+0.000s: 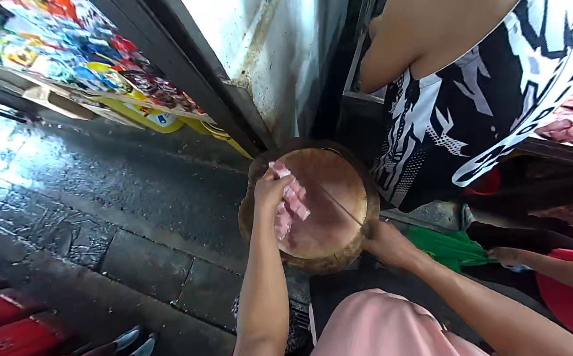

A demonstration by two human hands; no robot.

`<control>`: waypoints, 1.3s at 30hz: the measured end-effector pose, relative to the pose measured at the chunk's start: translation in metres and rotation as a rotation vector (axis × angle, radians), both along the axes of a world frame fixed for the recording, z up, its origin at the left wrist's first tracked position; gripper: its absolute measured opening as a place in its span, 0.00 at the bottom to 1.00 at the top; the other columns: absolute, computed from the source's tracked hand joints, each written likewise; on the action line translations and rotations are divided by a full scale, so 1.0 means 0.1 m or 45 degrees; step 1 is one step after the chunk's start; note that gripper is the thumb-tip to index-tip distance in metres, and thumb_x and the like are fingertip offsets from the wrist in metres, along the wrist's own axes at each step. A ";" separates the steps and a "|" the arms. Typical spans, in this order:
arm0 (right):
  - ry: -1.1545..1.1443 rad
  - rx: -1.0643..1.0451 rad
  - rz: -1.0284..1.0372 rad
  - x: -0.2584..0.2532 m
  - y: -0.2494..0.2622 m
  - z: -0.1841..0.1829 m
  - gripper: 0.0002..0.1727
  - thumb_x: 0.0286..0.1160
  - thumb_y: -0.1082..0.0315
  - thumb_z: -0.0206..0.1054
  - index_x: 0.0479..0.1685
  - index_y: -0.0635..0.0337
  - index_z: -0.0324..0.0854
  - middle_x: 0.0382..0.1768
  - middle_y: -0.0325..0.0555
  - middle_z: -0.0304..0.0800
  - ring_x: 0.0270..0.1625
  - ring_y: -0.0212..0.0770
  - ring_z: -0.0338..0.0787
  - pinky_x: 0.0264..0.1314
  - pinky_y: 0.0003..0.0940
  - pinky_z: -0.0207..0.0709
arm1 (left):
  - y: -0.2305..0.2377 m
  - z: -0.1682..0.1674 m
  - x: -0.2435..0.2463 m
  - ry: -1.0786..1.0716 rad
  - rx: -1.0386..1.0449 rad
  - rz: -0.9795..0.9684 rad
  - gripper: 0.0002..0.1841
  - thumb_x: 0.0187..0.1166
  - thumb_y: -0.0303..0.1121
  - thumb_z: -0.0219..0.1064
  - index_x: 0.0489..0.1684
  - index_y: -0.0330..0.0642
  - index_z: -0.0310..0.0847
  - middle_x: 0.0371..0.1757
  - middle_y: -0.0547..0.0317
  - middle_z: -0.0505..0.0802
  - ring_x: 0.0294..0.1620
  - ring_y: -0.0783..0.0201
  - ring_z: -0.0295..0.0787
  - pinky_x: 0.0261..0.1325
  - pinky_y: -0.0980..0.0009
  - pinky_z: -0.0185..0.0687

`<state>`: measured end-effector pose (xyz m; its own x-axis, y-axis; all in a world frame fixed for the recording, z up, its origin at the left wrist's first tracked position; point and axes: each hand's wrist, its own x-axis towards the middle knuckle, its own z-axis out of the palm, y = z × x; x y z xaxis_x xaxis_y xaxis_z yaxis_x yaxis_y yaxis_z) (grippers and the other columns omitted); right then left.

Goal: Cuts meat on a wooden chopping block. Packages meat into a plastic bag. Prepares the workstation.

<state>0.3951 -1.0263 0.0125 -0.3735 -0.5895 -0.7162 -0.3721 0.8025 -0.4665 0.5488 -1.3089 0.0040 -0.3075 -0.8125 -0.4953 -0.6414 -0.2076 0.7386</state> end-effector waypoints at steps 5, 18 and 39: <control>-0.097 0.162 -0.231 -0.18 0.76 0.14 0.18 0.75 0.50 0.71 0.50 0.54 0.81 0.26 0.46 0.87 0.21 0.45 0.88 0.28 0.49 0.87 | -0.30 -0.54 -0.78 -0.224 -0.129 -0.312 0.26 0.74 0.55 0.73 0.59 0.45 0.90 0.58 0.44 0.93 0.65 0.43 0.88 0.70 0.35 0.79; -0.298 0.062 -0.203 -0.38 1.16 -0.18 0.15 0.78 0.56 0.69 0.53 0.57 0.77 0.26 0.46 0.86 0.20 0.42 0.86 0.26 0.42 0.85 | 0.37 -0.47 -0.04 0.048 -0.152 0.181 0.22 0.78 0.32 0.69 0.72 0.39 0.80 0.62 0.40 0.91 0.59 0.47 0.91 0.63 0.45 0.87; 0.196 -0.186 0.520 -0.46 0.82 0.42 0.21 0.79 0.53 0.68 0.63 0.57 0.82 0.42 0.51 0.91 0.45 0.51 0.92 0.52 0.58 0.85 | 1.98 -0.76 0.40 -0.342 -0.352 0.231 0.18 0.80 0.38 0.70 0.61 0.35 0.85 0.54 0.39 0.93 0.57 0.43 0.92 0.64 0.42 0.86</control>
<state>0.3487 -0.9445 0.0544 -0.1851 -0.8011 -0.5692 -0.7182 0.5056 -0.4781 0.5886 -1.1110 -0.0722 -0.0374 -0.9550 -0.2943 -0.7899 -0.1521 0.5941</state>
